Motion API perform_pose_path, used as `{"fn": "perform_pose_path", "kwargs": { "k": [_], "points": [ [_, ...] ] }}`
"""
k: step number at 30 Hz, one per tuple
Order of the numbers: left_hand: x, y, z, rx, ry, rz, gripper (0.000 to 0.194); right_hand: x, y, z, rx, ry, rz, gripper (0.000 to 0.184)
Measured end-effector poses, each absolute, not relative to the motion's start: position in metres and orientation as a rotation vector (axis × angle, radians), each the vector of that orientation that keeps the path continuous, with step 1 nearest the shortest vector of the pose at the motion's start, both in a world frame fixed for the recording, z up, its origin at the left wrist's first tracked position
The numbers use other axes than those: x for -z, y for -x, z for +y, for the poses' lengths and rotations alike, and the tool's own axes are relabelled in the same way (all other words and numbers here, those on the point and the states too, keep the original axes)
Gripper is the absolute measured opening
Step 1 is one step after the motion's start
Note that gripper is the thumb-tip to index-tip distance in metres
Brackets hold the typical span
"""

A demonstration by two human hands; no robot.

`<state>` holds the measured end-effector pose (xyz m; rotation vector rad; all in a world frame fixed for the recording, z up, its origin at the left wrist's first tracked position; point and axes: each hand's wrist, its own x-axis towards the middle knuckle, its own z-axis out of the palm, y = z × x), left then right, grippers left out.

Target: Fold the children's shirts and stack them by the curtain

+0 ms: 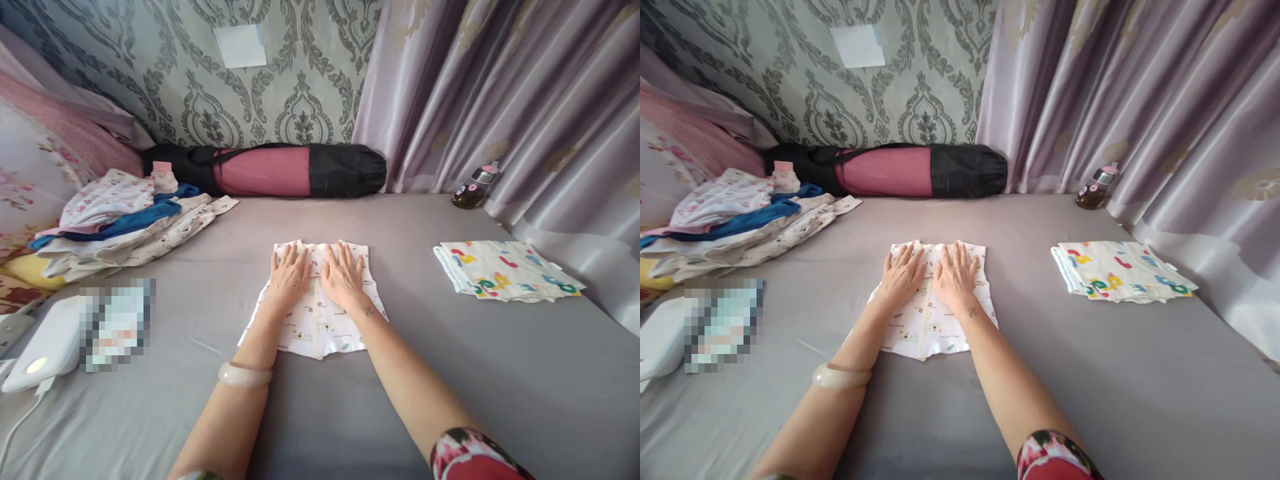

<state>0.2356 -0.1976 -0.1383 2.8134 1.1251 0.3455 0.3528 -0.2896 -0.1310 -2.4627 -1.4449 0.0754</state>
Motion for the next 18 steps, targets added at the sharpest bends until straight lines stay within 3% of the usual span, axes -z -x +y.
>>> {"fn": "perform_pose_path", "kwargs": {
  "k": [11, 18],
  "points": [
    [0.143, -0.235, -0.193, -0.17, -2.726, 1.259, 0.059, 0.136, -0.36, -0.288, -0.122, 2.63, -1.285, 0.06],
    [0.128, -0.237, -0.188, -0.109, -2.787, 1.207, 0.05, 0.119, -0.368, -0.288, -0.282, 2.644, -1.341, 0.061]
  ]
}}
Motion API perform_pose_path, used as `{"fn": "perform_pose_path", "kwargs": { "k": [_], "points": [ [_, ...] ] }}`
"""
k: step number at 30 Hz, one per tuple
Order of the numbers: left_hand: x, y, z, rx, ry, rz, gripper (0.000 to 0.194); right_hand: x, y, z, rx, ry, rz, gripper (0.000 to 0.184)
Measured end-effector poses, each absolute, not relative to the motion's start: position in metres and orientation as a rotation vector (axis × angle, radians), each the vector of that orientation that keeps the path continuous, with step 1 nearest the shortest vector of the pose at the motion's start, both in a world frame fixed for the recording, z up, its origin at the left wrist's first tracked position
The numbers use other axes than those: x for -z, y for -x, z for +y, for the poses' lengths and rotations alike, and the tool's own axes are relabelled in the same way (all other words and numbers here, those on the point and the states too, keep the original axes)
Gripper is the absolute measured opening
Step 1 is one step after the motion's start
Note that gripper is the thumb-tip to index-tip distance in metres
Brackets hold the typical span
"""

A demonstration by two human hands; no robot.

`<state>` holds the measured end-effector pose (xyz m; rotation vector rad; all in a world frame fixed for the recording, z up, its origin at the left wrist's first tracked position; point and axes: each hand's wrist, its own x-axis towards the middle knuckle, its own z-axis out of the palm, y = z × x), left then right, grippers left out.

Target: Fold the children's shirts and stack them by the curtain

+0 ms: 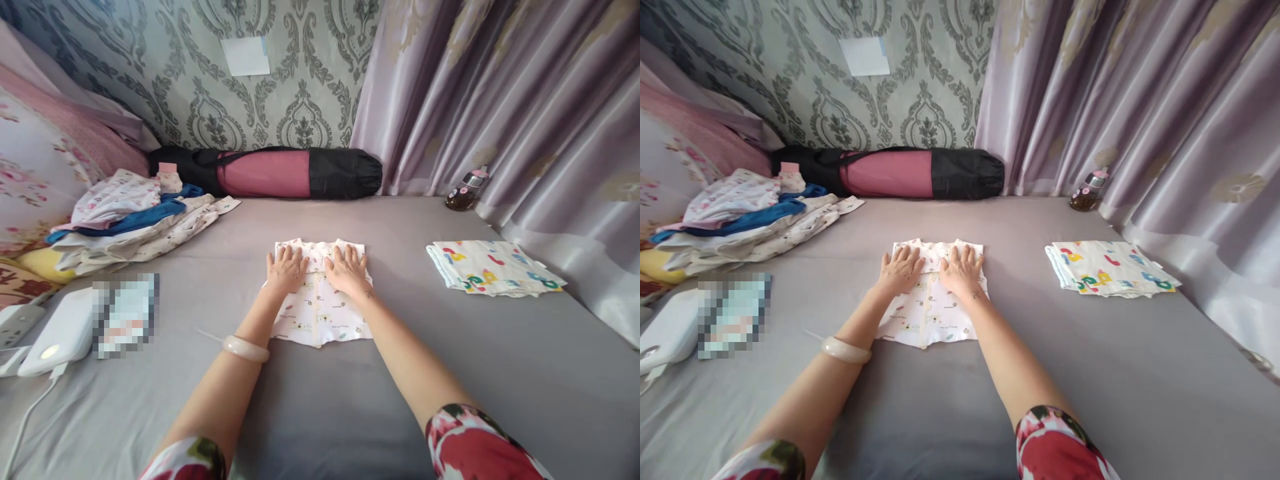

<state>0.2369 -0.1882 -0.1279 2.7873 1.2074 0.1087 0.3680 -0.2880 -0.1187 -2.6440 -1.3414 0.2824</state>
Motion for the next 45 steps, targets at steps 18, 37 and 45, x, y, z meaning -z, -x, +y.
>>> {"fn": "perform_pose_path", "kwargs": {
  "k": [18, 37, 45],
  "points": [
    [0.144, -0.235, -0.16, -0.101, -2.911, 0.94, 0.064, 0.136, -0.4, -0.288, -0.154, 2.438, -1.66, 0.058],
    [0.147, -0.197, -0.198, -0.067, -2.992, 0.579, 0.062, 0.134, -0.362, -0.334, -0.275, 2.217, -1.956, 0.059],
    [0.142, -0.182, -0.203, -0.103, -2.97, 0.581, 0.062, 0.132, -0.362, -0.356, -0.25, 2.159, -1.987, 0.06]
  ]
}}
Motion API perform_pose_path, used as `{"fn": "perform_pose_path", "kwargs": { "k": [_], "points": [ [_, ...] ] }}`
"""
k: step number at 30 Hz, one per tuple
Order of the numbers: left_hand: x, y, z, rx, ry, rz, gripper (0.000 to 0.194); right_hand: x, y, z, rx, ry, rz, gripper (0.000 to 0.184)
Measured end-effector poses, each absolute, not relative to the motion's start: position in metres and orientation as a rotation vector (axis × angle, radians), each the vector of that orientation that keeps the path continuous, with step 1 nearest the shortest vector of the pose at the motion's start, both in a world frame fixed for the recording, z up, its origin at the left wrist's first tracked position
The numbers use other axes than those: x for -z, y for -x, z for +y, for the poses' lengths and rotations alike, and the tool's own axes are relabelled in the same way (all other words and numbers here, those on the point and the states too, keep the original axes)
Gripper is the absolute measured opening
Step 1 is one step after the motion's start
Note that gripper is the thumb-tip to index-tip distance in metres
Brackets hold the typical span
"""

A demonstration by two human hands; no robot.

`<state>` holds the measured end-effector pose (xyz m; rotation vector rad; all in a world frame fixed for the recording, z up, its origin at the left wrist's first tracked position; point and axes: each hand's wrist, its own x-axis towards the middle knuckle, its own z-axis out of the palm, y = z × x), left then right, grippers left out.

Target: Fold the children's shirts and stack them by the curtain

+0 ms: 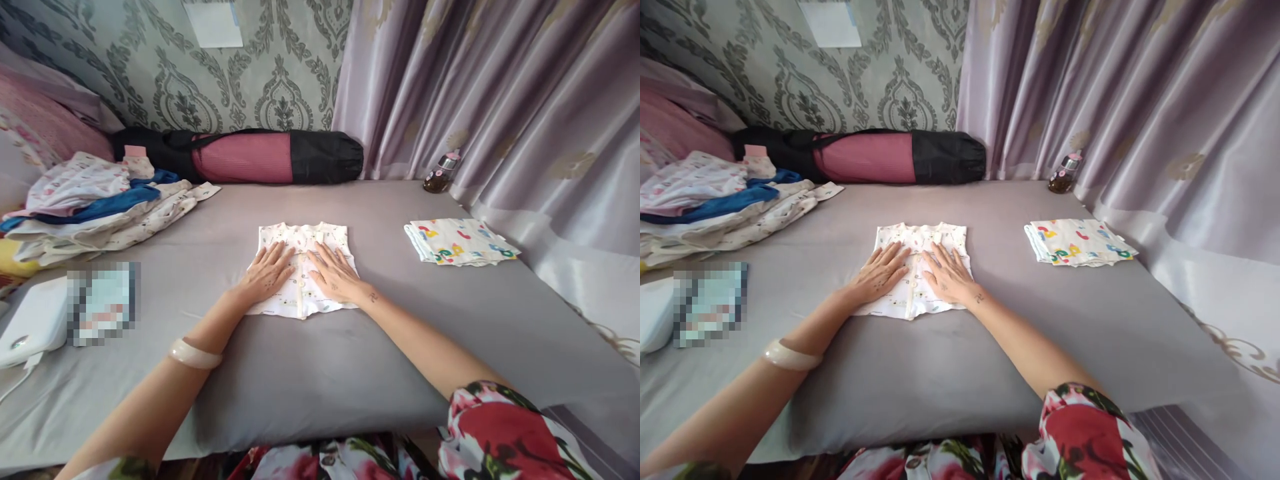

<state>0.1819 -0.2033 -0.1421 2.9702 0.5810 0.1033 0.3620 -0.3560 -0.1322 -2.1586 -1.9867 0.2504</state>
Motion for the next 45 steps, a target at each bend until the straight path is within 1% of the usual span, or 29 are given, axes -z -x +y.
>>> {"fn": "perform_pose_path", "kwargs": {
  "k": [8, 14, 17, 20, 23, 28, 30, 33, 36, 38, 42, 43, 45],
  "points": [
    [0.146, -0.139, -0.2, -0.06, -2.903, 0.722, 0.062, 0.129, -0.378, -0.409, -0.305, 2.182, -1.982, 0.061],
    [0.148, -0.117, -0.201, -0.202, -2.783, 0.958, 0.068, 0.121, -0.385, -0.446, -0.331, 2.172, -1.935, 0.055],
    [0.147, -0.104, -0.205, -0.354, -2.764, 1.059, 0.062, 0.115, -0.385, -0.46, -0.304, 2.169, -1.884, 0.05],
    [0.144, -0.094, -0.212, -0.474, -2.685, 1.091, 0.051, 0.112, -0.382, -0.468, -0.175, 2.228, -1.731, 0.049],
    [0.134, -0.089, -0.223, -0.424, -2.527, 1.126, 0.046, 0.113, -0.376, -0.47, -0.118, 2.318, -1.568, 0.048],
    [0.113, -0.092, -0.24, -0.259, -2.345, 1.288, 0.051, 0.113, -0.371, -0.463, -0.315, 2.364, -1.321, 0.042],
    [0.107, -0.092, -0.243, -0.236, -2.297, 1.268, 0.056, 0.11, -0.372, -0.461, -0.397, 2.322, -1.26, 0.041],
    [0.101, -0.09, -0.244, -0.226, -2.231, 1.162, 0.062, 0.105, -0.372, -0.461, -0.512, 2.233, -1.248, 0.043],
    [0.099, -0.086, -0.243, -0.173, -2.135, 1.017, 0.056, 0.102, -0.372, -0.465, -0.586, 2.156, -1.352, 0.043],
    [0.096, -0.083, -0.244, -0.129, -2.087, 0.939, 0.052, 0.103, -0.371, -0.467, -0.568, 2.132, -1.416, 0.043],
    [0.092, -0.082, -0.245, -0.19, -2.179, 0.839, 0.059, 0.108, -0.372, -0.465, -0.474, 2.148, -1.439, 0.043],
    [0.093, -0.083, -0.244, -0.224, -2.212, 0.837, 0.057, 0.11, -0.372, -0.463, -0.439, 2.159, -1.431, 0.041],
    [0.096, -0.086, -0.24, -0.302, -2.259, 0.874, 0.047, 0.112, -0.373, -0.457, -0.36, 2.178, -1.413, 0.035]
  ]
}}
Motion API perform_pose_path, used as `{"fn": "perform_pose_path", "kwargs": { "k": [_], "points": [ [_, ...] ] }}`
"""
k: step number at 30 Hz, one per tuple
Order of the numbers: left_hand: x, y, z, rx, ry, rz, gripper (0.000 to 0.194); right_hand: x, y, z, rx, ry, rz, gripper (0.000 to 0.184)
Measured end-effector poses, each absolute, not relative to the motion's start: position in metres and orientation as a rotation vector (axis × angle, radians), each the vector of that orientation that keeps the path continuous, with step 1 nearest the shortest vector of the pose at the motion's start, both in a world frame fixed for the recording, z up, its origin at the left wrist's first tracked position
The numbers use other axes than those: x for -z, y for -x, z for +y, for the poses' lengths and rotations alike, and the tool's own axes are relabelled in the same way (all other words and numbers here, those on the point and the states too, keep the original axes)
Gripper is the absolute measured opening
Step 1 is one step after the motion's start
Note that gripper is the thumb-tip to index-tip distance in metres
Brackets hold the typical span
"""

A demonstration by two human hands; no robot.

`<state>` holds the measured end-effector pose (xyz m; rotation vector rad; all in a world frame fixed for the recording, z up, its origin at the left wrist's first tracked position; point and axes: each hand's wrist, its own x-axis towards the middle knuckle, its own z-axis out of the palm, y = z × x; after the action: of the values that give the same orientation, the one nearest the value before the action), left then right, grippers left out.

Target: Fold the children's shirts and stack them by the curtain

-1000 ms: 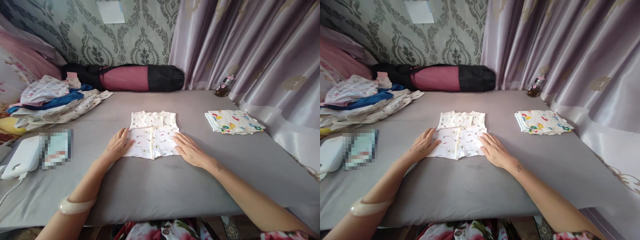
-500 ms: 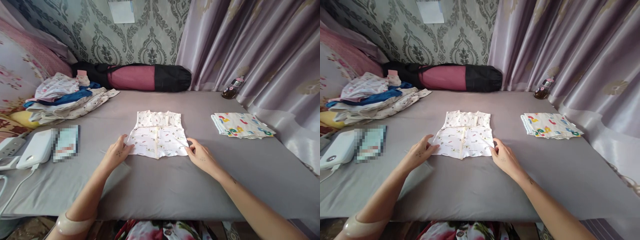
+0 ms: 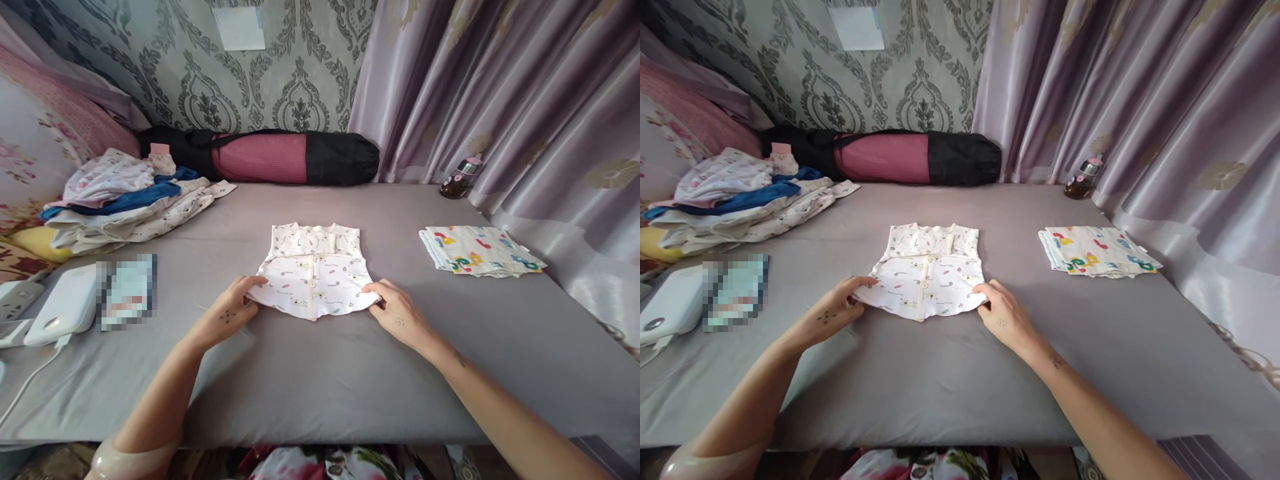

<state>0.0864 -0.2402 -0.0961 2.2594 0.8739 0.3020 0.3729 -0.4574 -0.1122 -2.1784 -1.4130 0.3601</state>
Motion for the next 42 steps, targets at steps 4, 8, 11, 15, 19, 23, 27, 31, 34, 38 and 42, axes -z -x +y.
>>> {"fn": "perform_pose_path", "kwargs": {
  "k": [4, 8, 11, 15, 19, 23, 27, 31, 34, 38, 42],
  "points": [
    [0.104, -0.097, -0.227, -0.423, -2.33, 0.957, 0.028, 0.113, -0.378, -0.442, -0.17, 2.087, -1.409, 0.016],
    [0.099, -0.112, -0.217, -0.566, -2.353, 0.94, 0.028, 0.109, -0.386, -0.425, -0.09, 1.936, -1.371, 0.017],
    [0.095, -0.125, -0.212, -0.574, -2.282, 0.99, 0.031, 0.107, -0.391, -0.411, -0.145, 1.983, -1.288, 0.025],
    [0.1, -0.143, -0.203, -0.659, -2.172, 1.058, 0.032, 0.109, -0.398, -0.392, -0.048, 1.967, -1.236, 0.034],
    [0.105, -0.157, -0.195, -0.807, -2.124, 1.046, 0.032, 0.115, -0.404, -0.375, 0.052, 1.897, -1.221, 0.038],
    [0.106, -0.169, -0.186, -0.907, -2.117, 1.081, 0.033, 0.119, -0.412, -0.359, 0.091, 1.89, -1.176, 0.041],
    [0.112, -0.187, -0.171, -0.943, -2.094, 1.149, 0.032, 0.123, -0.421, -0.338, 0.113, 1.975, -1.136, 0.039],
    [0.129, -0.21, -0.149, -0.852, -2.113, 1.304, 0.027, 0.128, -0.431, -0.319, 0.031, 2.183, -1.091, 0.035],
    [0.139, -0.221, -0.137, -0.72, -2.133, 1.387, 0.023, 0.133, -0.434, -0.311, -0.063, 2.389, -1.025, 0.03],
    [0.14, -0.222, -0.136, -0.725, -2.045, 1.418, 0.023, 0.136, -0.435, -0.31, -0.059, 2.455, -1.013, 0.03],
    [0.137, -0.214, -0.141, -0.755, -1.917, 1.396, 0.034, 0.137, -0.438, -0.31, -0.048, 2.444, -1.013, 0.03]
  ]
}}
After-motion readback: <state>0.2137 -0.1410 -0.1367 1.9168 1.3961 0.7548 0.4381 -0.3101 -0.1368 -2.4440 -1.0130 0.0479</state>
